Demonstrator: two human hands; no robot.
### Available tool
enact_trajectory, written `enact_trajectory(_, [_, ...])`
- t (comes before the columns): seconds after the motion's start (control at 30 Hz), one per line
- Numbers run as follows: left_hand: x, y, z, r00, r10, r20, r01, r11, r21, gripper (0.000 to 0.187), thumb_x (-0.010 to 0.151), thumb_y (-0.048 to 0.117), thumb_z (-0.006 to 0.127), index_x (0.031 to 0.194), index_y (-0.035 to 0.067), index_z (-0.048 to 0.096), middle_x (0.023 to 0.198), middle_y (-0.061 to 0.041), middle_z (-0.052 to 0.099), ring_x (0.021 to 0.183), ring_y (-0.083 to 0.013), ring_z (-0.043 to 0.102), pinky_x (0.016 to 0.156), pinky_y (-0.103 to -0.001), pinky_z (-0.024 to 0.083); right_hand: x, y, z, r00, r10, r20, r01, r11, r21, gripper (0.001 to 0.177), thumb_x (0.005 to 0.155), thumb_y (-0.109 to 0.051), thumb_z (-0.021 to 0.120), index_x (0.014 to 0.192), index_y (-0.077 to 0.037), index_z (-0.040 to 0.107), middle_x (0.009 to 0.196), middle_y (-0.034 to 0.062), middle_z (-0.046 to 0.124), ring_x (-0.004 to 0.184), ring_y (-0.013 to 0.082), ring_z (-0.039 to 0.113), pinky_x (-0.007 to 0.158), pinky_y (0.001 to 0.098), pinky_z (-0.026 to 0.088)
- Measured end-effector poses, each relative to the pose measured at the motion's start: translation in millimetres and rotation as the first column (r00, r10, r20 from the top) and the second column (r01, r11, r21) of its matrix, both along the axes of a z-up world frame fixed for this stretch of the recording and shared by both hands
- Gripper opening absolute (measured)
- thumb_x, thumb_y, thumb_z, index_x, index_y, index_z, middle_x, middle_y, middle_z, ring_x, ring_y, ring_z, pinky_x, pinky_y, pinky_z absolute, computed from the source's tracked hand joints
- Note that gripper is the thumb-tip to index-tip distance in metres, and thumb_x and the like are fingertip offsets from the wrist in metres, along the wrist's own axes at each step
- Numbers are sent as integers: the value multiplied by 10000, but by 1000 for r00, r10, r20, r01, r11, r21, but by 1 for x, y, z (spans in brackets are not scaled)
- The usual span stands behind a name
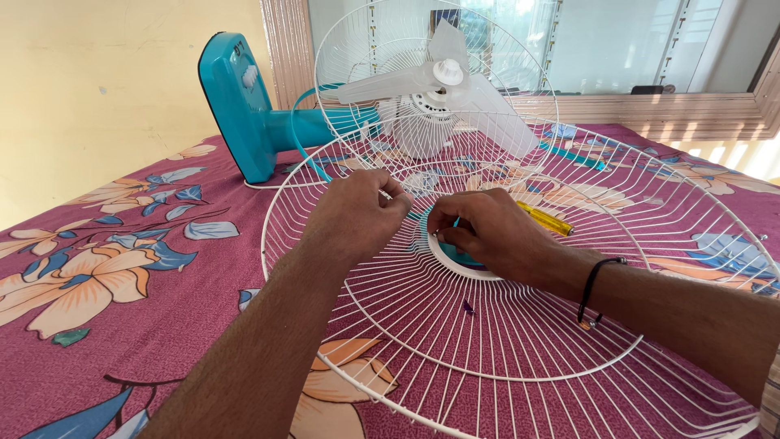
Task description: The person disassembles a teal electric fan on a floral-patterned bedsheet. Using a yellow screwdriver, they remove the front grill, then the rear grill, and finally unscrew and remove the fan blades from the motor hub.
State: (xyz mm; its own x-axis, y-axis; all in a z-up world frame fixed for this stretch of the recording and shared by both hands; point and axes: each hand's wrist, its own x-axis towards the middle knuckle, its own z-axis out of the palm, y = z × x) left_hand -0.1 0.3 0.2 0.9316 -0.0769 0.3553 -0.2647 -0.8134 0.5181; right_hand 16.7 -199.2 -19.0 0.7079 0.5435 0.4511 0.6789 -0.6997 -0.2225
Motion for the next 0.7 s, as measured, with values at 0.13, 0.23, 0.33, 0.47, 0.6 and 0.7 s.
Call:
enact_trajectory(0.13, [-2,0,0,1000,2,-3,-2,1000,-2,323,966,336,627,1144,79,709,1000,-121,765,820,-191,755,756,-382,617,1,0,0,998,-31,-48,30,999,-10,134,930,-154,651,1037,-111,718,911,31,785,703,153,774,678,331,635])
enact_trajectory(0.23, [-2,0,1,1000,1,0,-1,1000,4,325,964,339,628,1144,81,710,1011,-119,765,827,-191,755,759,-382,615,2,-1,-1,1000,10,10,-9,1000,-12,128,937,-156,637,1027,-97,708,891,44,780,706,157,763,679,344,615])
enact_trajectory(0.33, [-2,0,1,1000,5,0,-5,1000,15,322,964,338,626,1143,84,711,1009,-117,766,826,-191,754,763,-386,614,2,-2,-2,997,46,64,-45,999,-5,135,954,-157,613,1031,-84,696,881,60,774,730,165,755,691,364,605])
enact_trajectory(0.47, [-1,-1,1,1000,1,14,-2,999,37,318,964,337,629,1136,85,718,998,-112,771,830,-185,749,773,-388,606,1,0,0,999,-31,-44,32,999,10,156,976,-191,576,1056,-105,679,894,43,768,729,151,762,697,360,628])
enact_trajectory(0.6, [-2,-2,2,1000,12,-14,-12,1000,28,322,967,345,616,1146,94,713,1000,-107,770,825,-190,755,775,-398,616,-1,-1,5,987,-48,-153,63,993,98,146,963,-187,591,1044,-98,674,887,32,771,705,133,763,706,351,617])
enact_trajectory(0.7, [-3,-2,3,999,13,-31,-13,1000,16,332,959,354,620,1148,97,713,1007,-113,774,831,-191,761,792,-404,625,0,-1,7,987,-33,-157,57,987,150,146,962,-187,603,1019,-94,700,866,23,781,693,117,741,706,331,598])
